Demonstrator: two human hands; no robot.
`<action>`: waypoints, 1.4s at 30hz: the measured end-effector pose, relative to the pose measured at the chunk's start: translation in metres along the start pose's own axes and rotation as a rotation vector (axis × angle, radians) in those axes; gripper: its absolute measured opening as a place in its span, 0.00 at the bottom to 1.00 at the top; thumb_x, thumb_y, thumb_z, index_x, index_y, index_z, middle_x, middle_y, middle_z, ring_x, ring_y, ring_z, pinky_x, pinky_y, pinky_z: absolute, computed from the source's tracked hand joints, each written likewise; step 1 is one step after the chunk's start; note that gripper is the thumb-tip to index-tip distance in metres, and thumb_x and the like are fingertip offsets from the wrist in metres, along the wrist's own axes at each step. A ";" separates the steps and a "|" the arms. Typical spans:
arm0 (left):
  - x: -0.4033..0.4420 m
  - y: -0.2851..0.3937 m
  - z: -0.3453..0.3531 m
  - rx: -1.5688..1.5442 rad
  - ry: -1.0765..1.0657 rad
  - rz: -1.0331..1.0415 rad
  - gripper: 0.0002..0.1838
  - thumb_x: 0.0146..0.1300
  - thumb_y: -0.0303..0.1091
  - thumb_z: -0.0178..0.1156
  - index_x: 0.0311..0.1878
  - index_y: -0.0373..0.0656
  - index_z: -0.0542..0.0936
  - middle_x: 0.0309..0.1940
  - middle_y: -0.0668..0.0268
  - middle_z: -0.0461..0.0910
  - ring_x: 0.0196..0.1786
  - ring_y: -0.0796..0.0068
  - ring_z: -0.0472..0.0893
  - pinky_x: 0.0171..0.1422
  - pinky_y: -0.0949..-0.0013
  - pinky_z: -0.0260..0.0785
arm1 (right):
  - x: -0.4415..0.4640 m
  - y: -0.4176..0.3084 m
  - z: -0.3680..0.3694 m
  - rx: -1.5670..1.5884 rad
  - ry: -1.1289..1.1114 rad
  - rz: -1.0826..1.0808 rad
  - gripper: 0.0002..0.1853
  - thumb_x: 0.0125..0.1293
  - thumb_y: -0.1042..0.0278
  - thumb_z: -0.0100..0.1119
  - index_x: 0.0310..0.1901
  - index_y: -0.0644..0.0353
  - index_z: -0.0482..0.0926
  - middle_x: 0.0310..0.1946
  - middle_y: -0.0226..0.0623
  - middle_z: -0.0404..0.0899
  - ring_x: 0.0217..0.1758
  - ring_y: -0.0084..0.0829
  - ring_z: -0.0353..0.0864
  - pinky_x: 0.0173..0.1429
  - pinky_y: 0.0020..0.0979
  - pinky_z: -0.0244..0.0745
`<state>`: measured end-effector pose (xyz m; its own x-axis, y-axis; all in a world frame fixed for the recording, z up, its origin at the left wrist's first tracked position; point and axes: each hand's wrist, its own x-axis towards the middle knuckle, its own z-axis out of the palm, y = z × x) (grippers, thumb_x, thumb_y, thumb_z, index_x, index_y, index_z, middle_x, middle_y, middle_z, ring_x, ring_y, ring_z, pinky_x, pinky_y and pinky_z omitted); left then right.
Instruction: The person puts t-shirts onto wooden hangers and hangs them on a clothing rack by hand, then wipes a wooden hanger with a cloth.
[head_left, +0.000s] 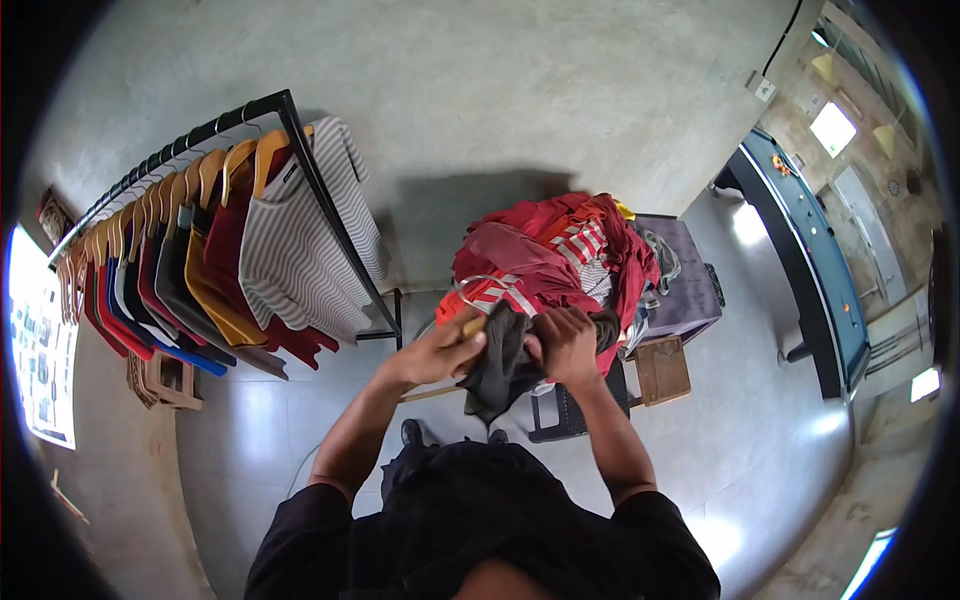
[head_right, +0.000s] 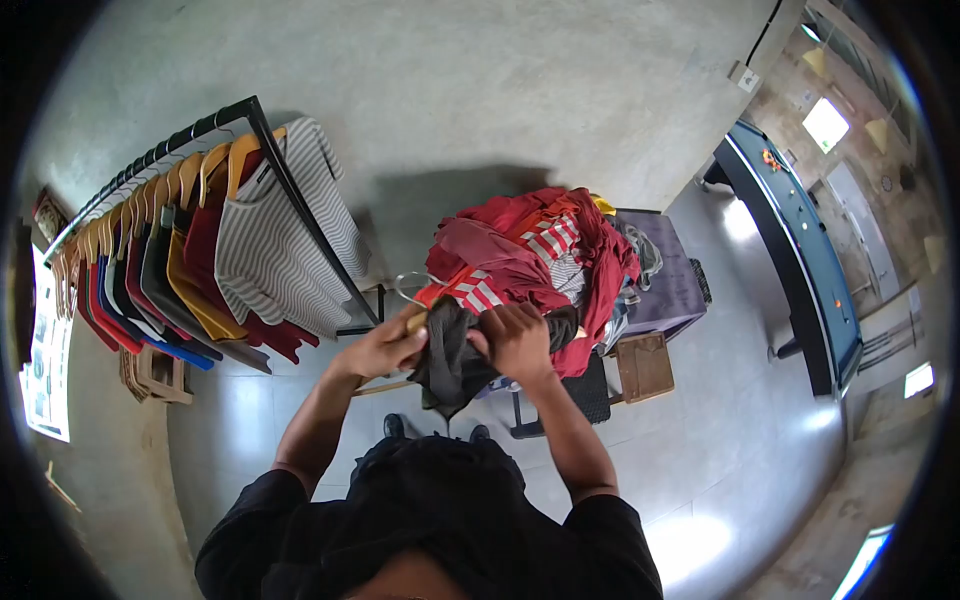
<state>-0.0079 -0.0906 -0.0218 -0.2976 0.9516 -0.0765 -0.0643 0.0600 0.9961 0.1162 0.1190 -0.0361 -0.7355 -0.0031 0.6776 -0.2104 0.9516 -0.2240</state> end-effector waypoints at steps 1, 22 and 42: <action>-0.007 -0.003 -0.016 -0.059 0.013 -0.018 0.18 0.77 0.41 0.47 0.60 0.39 0.62 0.24 0.72 0.64 0.25 0.84 0.65 0.28 0.75 0.58 | 0.001 0.006 0.005 -0.041 -0.041 -0.028 0.18 0.69 0.53 0.54 0.31 0.62 0.74 0.22 0.42 0.73 0.26 0.47 0.75 0.34 0.43 0.66; -0.018 -0.031 -0.110 -0.220 0.024 0.049 0.24 0.78 0.51 0.40 0.64 0.41 0.61 0.28 0.68 0.72 0.23 0.85 0.64 0.27 0.78 0.56 | 0.067 -0.048 0.061 -0.108 -0.091 0.053 0.15 0.64 0.55 0.61 0.32 0.60 0.75 0.24 0.38 0.73 0.29 0.42 0.78 0.35 0.38 0.73; -0.008 -0.042 -0.071 0.289 0.232 -0.104 0.28 0.78 0.50 0.42 0.66 0.34 0.64 0.22 0.72 0.68 0.21 0.84 0.69 0.26 0.73 0.63 | 0.045 -0.050 0.064 0.028 -0.068 0.181 0.13 0.66 0.62 0.61 0.31 0.62 0.73 0.22 0.44 0.73 0.26 0.49 0.76 0.30 0.44 0.69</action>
<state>-0.0704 -0.1220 -0.0664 -0.5134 0.8444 -0.1528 0.1557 0.2667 0.9511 0.0524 0.0519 -0.0392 -0.8042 0.1455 0.5762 -0.0879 0.9298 -0.3575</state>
